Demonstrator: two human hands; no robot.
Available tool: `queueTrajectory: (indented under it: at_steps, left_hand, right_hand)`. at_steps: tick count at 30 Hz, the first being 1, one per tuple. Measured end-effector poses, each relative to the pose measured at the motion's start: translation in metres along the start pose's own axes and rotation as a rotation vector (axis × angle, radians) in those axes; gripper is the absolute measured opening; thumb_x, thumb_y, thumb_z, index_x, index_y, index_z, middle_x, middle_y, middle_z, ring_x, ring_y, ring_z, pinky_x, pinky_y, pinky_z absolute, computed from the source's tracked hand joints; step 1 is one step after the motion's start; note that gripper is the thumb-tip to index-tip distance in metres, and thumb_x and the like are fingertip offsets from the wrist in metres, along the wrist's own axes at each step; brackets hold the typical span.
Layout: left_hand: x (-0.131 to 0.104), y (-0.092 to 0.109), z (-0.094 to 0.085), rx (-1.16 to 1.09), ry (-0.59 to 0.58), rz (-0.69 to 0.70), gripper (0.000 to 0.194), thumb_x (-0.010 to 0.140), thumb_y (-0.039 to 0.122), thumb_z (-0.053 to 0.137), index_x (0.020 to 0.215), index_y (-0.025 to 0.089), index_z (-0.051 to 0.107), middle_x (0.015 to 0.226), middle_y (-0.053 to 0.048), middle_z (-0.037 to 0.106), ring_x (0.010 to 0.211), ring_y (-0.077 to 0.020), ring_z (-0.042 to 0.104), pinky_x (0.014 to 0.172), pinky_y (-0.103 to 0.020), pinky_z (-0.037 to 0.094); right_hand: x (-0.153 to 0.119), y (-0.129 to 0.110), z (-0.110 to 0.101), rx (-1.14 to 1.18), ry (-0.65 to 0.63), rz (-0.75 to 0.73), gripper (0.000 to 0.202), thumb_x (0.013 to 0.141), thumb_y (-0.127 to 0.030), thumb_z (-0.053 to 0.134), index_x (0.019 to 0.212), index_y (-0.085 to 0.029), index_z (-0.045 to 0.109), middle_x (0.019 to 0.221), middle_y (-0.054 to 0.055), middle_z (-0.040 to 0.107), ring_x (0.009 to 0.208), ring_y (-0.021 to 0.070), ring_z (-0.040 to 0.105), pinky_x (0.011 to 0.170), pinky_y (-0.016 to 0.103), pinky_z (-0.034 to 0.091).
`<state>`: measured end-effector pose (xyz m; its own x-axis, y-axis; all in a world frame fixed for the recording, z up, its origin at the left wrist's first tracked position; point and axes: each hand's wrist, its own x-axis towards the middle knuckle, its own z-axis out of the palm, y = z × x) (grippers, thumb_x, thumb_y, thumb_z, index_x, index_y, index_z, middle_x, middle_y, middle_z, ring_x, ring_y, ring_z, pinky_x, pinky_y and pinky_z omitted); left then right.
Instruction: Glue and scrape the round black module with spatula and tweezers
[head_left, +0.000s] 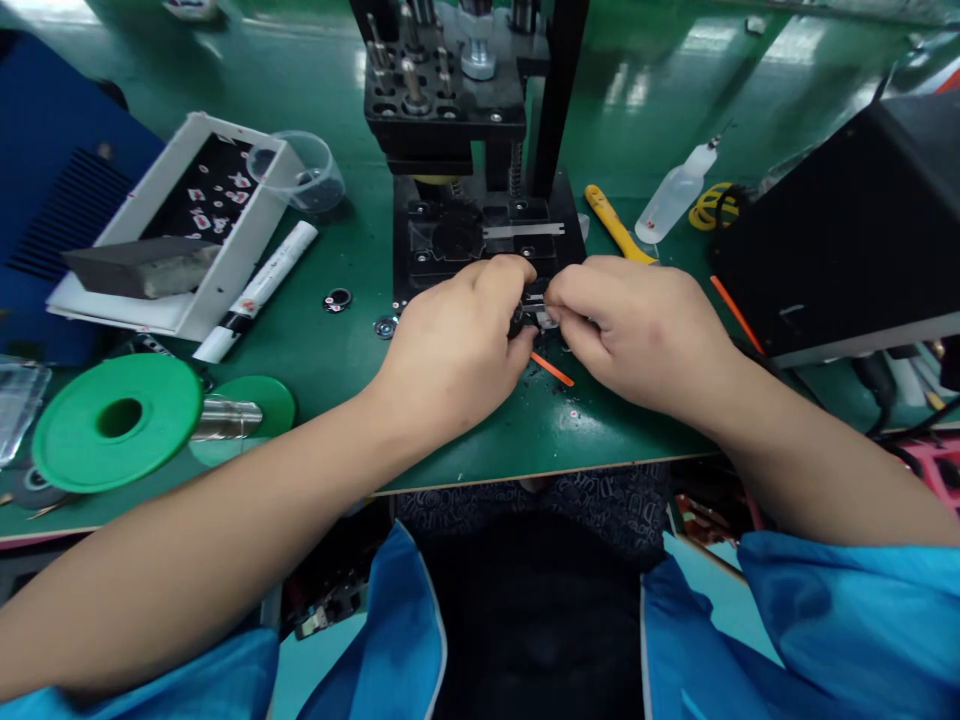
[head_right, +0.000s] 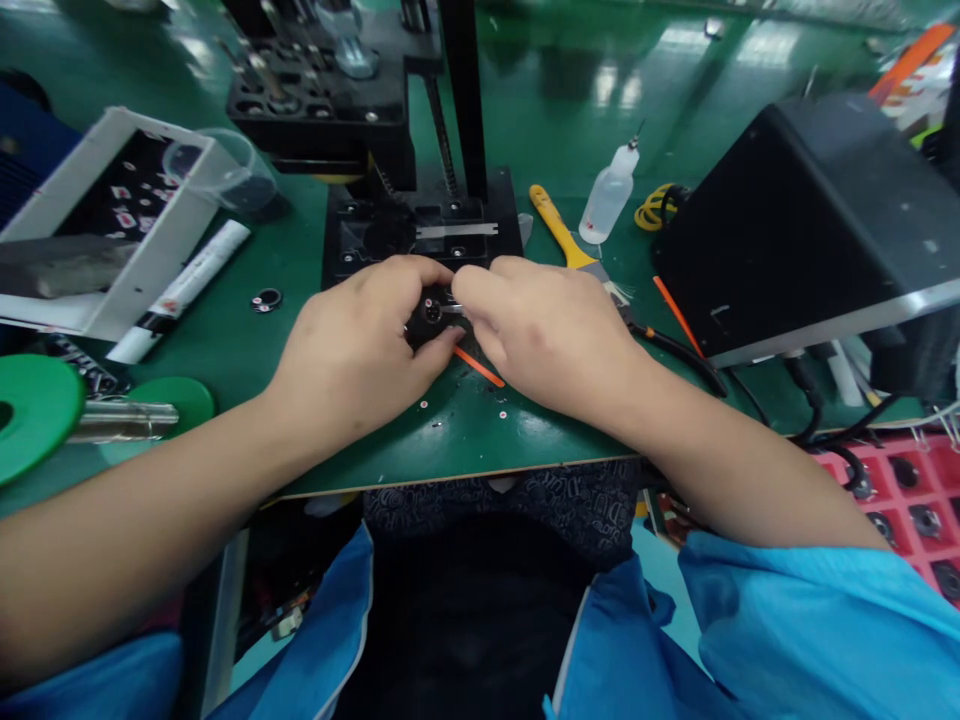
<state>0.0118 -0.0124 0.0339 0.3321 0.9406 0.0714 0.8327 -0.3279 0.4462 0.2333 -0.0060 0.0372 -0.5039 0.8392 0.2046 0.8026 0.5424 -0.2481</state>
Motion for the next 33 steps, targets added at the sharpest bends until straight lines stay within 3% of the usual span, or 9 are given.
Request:
queueTrajectory:
  at_steps: [7, 13, 22, 26, 33]
  left_hand:
    - [-0.002, 0.004, 0.000, 0.105, -0.013, -0.006, 0.043, 0.108, 0.016, 0.070, 0.150, 0.021, 0.074, 0.149, -0.017, 0.087, 0.135, -0.0417, 0.085, 0.113, -0.055, 0.069]
    - [-0.001, 0.003, -0.005, -0.038, 0.014, -0.035, 0.041, 0.104, 0.016, 0.076, 0.145, 0.026, 0.074, 0.155, -0.013, 0.085, 0.146, -0.0417, 0.082, 0.119, -0.056, 0.068]
    - [0.000, 0.000, -0.002, -0.054, 0.034, -0.028, 0.039, 0.103, 0.017, 0.077, 0.141, 0.027, 0.075, 0.151, -0.011, 0.087, 0.142, -0.0384, 0.083, 0.117, -0.053, 0.069]
    - [0.002, 0.001, -0.003, -0.038, -0.002, -0.037, 0.041, 0.102, 0.016, 0.078, 0.141, 0.027, 0.074, 0.155, -0.013, 0.085, 0.145, -0.0418, 0.081, 0.120, -0.057, 0.068]
    - [0.003, -0.002, -0.007, -0.136, -0.031, -0.003, 0.037, 0.099, 0.013, 0.080, 0.133, 0.028, 0.074, 0.147, -0.008, 0.087, 0.141, -0.0380, 0.082, 0.121, -0.052, 0.067]
  right_hand:
    - [-0.006, -0.007, 0.005, -0.080, 0.080, -0.048, 0.021, 0.115, -0.025, 0.057, 0.105, -0.023, 0.076, 0.090, 0.006, 0.068, 0.073, 0.0201, 0.051, 0.069, 0.039, 0.017]
    - [-0.002, -0.006, 0.005, -0.002, 0.046, 0.013, 0.021, 0.117, -0.028, 0.058, 0.107, -0.023, 0.076, 0.095, 0.006, 0.072, 0.084, 0.0239, 0.064, 0.071, 0.039, 0.026]
    - [-0.002, -0.006, 0.006, -0.015, 0.055, 0.010, 0.023, 0.116, -0.026, 0.057, 0.110, -0.024, 0.079, 0.095, 0.006, 0.072, 0.081, 0.0231, 0.061, 0.072, 0.038, 0.031]
    - [-0.002, -0.007, 0.005, -0.028, 0.047, 0.004, 0.022, 0.116, -0.025, 0.059, 0.110, -0.025, 0.080, 0.096, 0.006, 0.073, 0.080, 0.0229, 0.061, 0.073, 0.037, 0.030]
    - [0.004, 0.003, 0.003, 0.178, -0.027, 0.008, 0.022, 0.116, -0.026, 0.061, 0.103, -0.024, 0.079, 0.098, 0.005, 0.080, 0.092, 0.0243, 0.070, 0.078, 0.038, 0.039]
